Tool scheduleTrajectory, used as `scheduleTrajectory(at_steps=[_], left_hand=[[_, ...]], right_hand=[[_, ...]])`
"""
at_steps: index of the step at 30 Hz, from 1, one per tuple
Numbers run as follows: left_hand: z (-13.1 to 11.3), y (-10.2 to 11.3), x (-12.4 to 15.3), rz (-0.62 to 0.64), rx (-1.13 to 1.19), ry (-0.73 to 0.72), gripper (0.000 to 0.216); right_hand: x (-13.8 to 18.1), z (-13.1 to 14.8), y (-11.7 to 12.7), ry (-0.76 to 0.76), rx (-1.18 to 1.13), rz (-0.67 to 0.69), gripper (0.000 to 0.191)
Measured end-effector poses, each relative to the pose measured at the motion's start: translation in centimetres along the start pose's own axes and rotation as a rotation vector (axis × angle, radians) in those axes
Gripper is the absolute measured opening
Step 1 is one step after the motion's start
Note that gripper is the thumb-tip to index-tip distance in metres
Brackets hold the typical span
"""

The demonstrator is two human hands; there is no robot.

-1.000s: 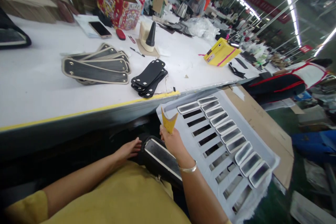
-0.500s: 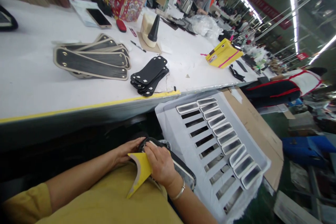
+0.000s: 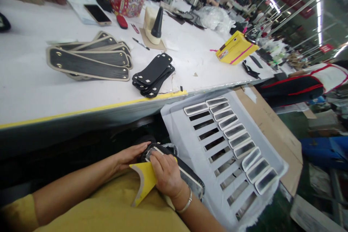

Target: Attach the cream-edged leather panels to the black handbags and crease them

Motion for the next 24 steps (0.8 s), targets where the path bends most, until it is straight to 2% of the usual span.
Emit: scheduleTrajectory(at_steps=[11,18,20,24], left_hand=[[-1.1,-1.0,0.6,0.034,-0.039,0.010,0.064],[-3.1,-2.6,2.6,-0.002,-0.420,-0.271,0.051],[-3.2,-3.0,2.9,0.023,-0.402,-0.246,0.051],[-2.9,-3.0,2.5,0.075,-0.276,-0.086,0.055]], right_hand=[[0.1,-0.3,-0.1,0.015,0.002,0.034,0.030],[0.2,-0.4,-0.2,-0.005,-0.020,0.054,0.029],[0.3,-0.5,-0.2,-0.005,-0.019,0.048,0.029],[0.6,-0.8,-0.3,-0.003,-0.029,0.055,0.028]])
Point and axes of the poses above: each hand's wrist, its own x-axis away from the middle knuckle, its own y-axis out of the back of the hand, z = x × y, the point moved 4 cm from there along -x, towards the middle knuckle, and after that the axes turned 2 degrees about -x, right-handed, at the moved point
